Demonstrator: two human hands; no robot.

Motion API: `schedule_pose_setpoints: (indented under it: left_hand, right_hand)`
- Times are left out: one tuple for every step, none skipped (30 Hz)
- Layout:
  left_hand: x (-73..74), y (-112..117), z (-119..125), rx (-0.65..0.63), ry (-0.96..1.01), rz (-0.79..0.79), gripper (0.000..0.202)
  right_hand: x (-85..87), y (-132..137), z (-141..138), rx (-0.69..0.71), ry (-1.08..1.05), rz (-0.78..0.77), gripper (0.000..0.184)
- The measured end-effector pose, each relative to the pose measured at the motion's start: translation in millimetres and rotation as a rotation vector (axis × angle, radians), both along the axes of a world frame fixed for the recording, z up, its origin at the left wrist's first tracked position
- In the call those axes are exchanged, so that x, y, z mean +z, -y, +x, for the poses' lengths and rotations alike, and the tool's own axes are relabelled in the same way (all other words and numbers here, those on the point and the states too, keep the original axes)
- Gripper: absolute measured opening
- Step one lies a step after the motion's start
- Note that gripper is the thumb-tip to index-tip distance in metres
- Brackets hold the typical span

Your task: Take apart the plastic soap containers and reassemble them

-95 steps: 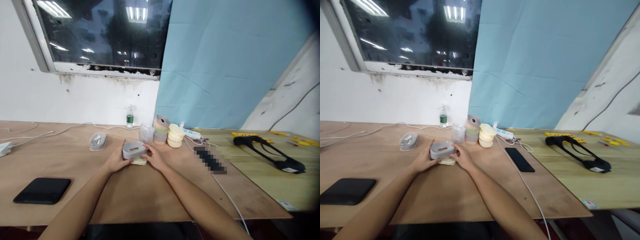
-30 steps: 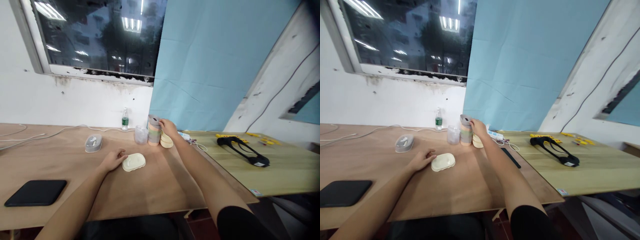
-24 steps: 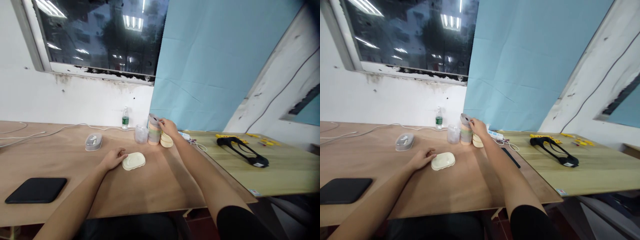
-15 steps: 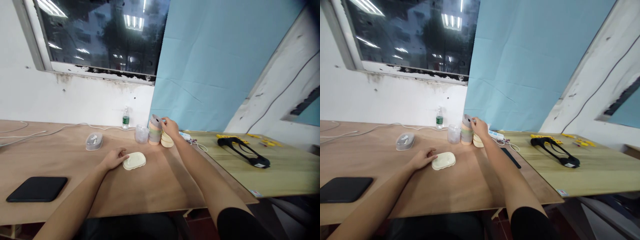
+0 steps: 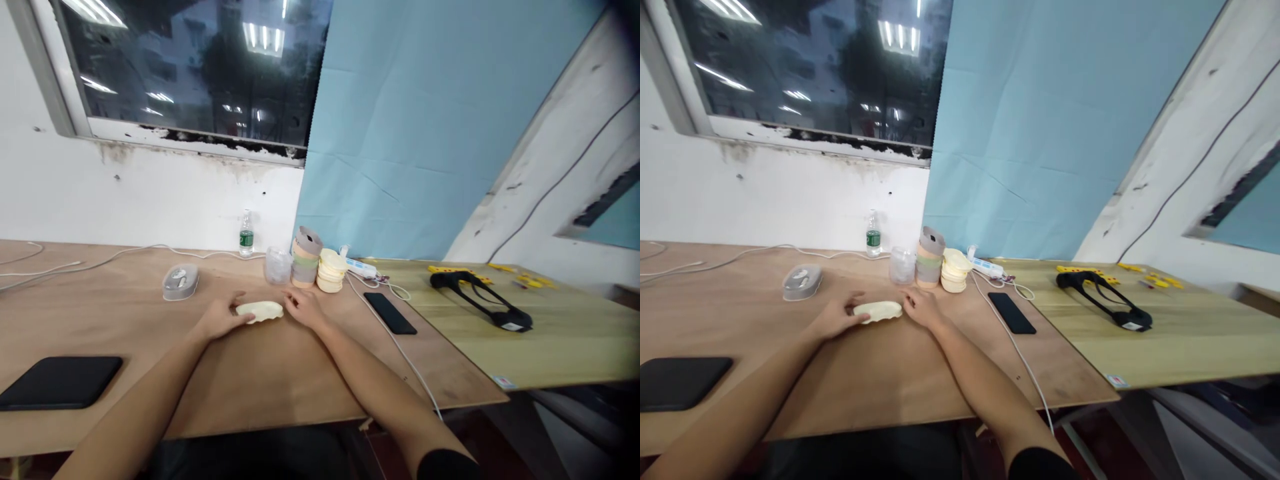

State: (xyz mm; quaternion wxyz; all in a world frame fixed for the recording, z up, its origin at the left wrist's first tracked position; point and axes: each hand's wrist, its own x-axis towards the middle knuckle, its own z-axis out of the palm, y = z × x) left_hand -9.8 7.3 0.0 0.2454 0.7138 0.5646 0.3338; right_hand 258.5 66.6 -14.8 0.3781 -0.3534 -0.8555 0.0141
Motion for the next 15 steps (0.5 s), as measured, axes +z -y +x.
schedule_pose_setpoints:
  left_hand:
    - [-0.6, -1.5, -1.6, 0.037, 0.039, -0.008, 0.081]
    - [-1.5, -3.4, -3.4, 0.066, 0.074, -0.012, 0.077]
    - [-2.7, -5.5, -5.3, 0.083, 0.103, -0.017, 0.072]
    - [-4.3, -7.6, -7.3, 0.091, 0.123, -0.022, 0.069]
    - [-6.1, -9.7, -9.0, 0.092, 0.135, -0.021, 0.066]
    - [-7.9, -11.5, -10.4, 0.084, 0.138, -0.014, 0.064]
    - [-9.7, -13.0, -11.4, 0.069, 0.134, 0.001, 0.062]
    - [-11.2, -14.1, -12.0, 0.047, 0.130, 0.020, 0.062]
    - [-12.3, -14.9, -12.2, 0.025, 0.132, 0.032, 0.062]
    - [-13.0, -15.3, -12.3, 0.009, 0.142, 0.036, 0.064]
    - [-13.1, -15.5, -12.5, 0.006, 0.154, 0.038, 0.066]
    - [-12.7, -15.7, -13.1, 0.021, 0.158, 0.045, 0.068]
    - [-11.8, -15.9, -14.2, 0.052, 0.145, 0.062, 0.068]
    - [-10.6, -16.2, -16.3, 0.094, 0.114, 0.089, 0.068]
    - [-9.0, -16.7, -19.2, 0.139, 0.064, 0.127, 0.066]
  right_hand:
    - [-0.1, 0.8, 0.6, 0.006, 0.016, -0.019, 0.036]
    - [0.6, 1.9, 0.6, 0.019, 0.039, -0.043, 0.040]
    - [1.4, 3.3, -0.2, 0.039, 0.071, -0.072, 0.044]
    - [2.1, 5.1, -1.9, 0.063, 0.106, -0.100, 0.045]
    - [2.5, 7.1, -4.3, 0.085, 0.135, -0.126, 0.044]
    - [2.6, 9.0, -7.0, 0.101, 0.152, -0.148, 0.039]
    - [2.5, 10.6, -9.6, 0.108, 0.151, -0.163, 0.031]
    - [2.5, 11.6, -11.5, 0.112, 0.136, -0.169, 0.025]
    - [2.7, 11.9, -12.1, 0.112, 0.109, -0.164, 0.021]
    - [3.6, 11.2, -10.8, 0.101, 0.066, -0.149, 0.020]
    - [5.1, 9.6, -7.5, 0.068, 0.000, -0.125, 0.019]
    - [7.5, 7.2, -1.9, 0.006, -0.097, -0.098, 0.019]
    - [10.9, 3.9, 5.7, -0.080, -0.225, -0.080, 0.021]
    - [15.0, -0.1, 15.2, -0.172, -0.373, -0.088, 0.023]
    - [19.8, -4.6, 25.9, -0.286, -0.552, -0.101, 0.027]
